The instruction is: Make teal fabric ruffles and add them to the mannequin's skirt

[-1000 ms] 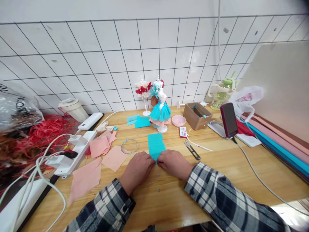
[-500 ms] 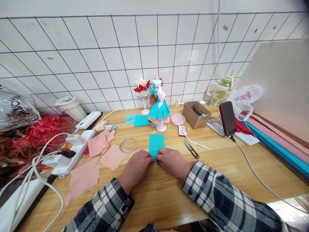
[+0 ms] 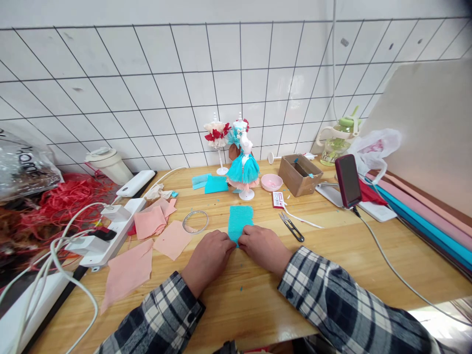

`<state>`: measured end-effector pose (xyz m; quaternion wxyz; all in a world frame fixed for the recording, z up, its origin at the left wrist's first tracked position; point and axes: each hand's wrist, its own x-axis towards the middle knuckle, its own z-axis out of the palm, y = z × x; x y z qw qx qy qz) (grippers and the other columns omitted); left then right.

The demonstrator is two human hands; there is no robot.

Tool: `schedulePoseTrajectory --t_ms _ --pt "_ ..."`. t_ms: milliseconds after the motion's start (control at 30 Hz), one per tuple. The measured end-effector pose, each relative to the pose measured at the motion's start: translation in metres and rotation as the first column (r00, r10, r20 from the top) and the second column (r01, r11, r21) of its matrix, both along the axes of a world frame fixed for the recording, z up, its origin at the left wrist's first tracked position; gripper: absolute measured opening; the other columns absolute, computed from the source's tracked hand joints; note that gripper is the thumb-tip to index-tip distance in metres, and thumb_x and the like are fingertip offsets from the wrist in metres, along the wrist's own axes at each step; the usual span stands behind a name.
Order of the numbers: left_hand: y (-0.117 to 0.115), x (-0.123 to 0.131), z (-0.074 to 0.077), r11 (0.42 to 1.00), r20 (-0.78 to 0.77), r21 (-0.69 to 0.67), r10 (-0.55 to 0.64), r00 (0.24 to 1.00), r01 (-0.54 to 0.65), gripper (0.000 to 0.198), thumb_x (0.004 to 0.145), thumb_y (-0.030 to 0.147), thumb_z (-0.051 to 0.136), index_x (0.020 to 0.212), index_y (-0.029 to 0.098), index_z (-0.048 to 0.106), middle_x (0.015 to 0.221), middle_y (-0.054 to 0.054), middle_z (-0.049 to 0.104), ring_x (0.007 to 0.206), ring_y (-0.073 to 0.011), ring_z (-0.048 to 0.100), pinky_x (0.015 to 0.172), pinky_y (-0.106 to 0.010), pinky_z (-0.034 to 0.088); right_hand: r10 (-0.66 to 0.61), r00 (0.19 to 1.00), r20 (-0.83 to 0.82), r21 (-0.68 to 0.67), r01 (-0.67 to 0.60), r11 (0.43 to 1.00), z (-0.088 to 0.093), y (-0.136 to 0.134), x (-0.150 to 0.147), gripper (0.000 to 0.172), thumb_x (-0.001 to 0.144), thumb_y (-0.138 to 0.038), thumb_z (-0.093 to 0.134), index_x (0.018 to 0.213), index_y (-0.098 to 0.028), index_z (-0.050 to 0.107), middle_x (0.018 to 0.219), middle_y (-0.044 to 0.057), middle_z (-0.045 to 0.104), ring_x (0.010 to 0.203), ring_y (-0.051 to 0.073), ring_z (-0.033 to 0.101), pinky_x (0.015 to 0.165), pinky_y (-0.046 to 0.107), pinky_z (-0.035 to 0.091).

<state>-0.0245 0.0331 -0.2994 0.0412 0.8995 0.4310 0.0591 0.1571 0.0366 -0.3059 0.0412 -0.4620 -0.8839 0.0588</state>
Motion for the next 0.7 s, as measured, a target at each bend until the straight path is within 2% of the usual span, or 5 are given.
schedulePoseTrajectory --t_ms 167,333,533,700 --pt "-0.0010 0.0012 0.0029 1.000 -0.004 0.004 0.000 1.000 0.000 0.029 0.092 0.021 0.044 0.082 0.019 0.071 0.083 -0.007 0.068 0.083 -0.0211 0.060 0.077 -0.035 0.046 -0.022 1.000 0.020 -0.036 0.023 0.999 0.0005 0.0002 -0.0004 0.023 0.094 -0.029 0.044 0.091 -0.022 0.066 0.086 0.005 0.065 0.082 0.019 0.062 0.067 0.026 0.044" --pt "-0.0006 0.0011 0.0010 0.999 0.006 -0.027 0.026 1.000 -0.026 0.026 0.093 0.024 0.044 0.093 0.019 0.069 0.085 -0.007 0.070 0.084 -0.0223 0.062 0.077 -0.036 0.046 -0.022 1.000 0.017 -0.029 0.023 0.999 -0.0010 0.0005 -0.0004 0.023 0.094 -0.030 0.045 0.089 -0.022 0.066 0.086 0.005 0.065 0.082 0.019 0.062 0.068 0.026 0.044" --pt "-0.0005 0.0015 -0.0002 0.999 -0.006 0.017 0.029 1.000 -0.029 0.029 0.093 0.023 0.043 0.079 0.019 0.068 0.083 -0.007 0.067 0.083 -0.0216 0.059 0.076 -0.035 0.045 0.012 1.000 -0.013 0.046 -0.011 0.999 -0.0018 0.0003 0.0005 0.020 0.093 -0.027 0.048 0.086 -0.021 0.065 0.087 0.005 0.063 0.085 0.019 0.060 0.069 0.027 0.044" --pt "-0.0026 0.0008 -0.0019 0.999 -0.012 0.030 0.033 0.999 -0.033 0.025 0.092 0.022 0.046 0.083 0.020 0.068 0.079 -0.005 0.067 0.079 -0.0213 0.060 0.073 -0.035 0.044 -0.008 1.000 -0.007 0.034 0.009 0.999 -0.0050 0.0005 -0.0002 0.017 0.093 -0.025 0.048 0.086 -0.022 0.063 0.082 0.003 0.065 0.078 0.019 0.062 0.063 0.026 0.043"
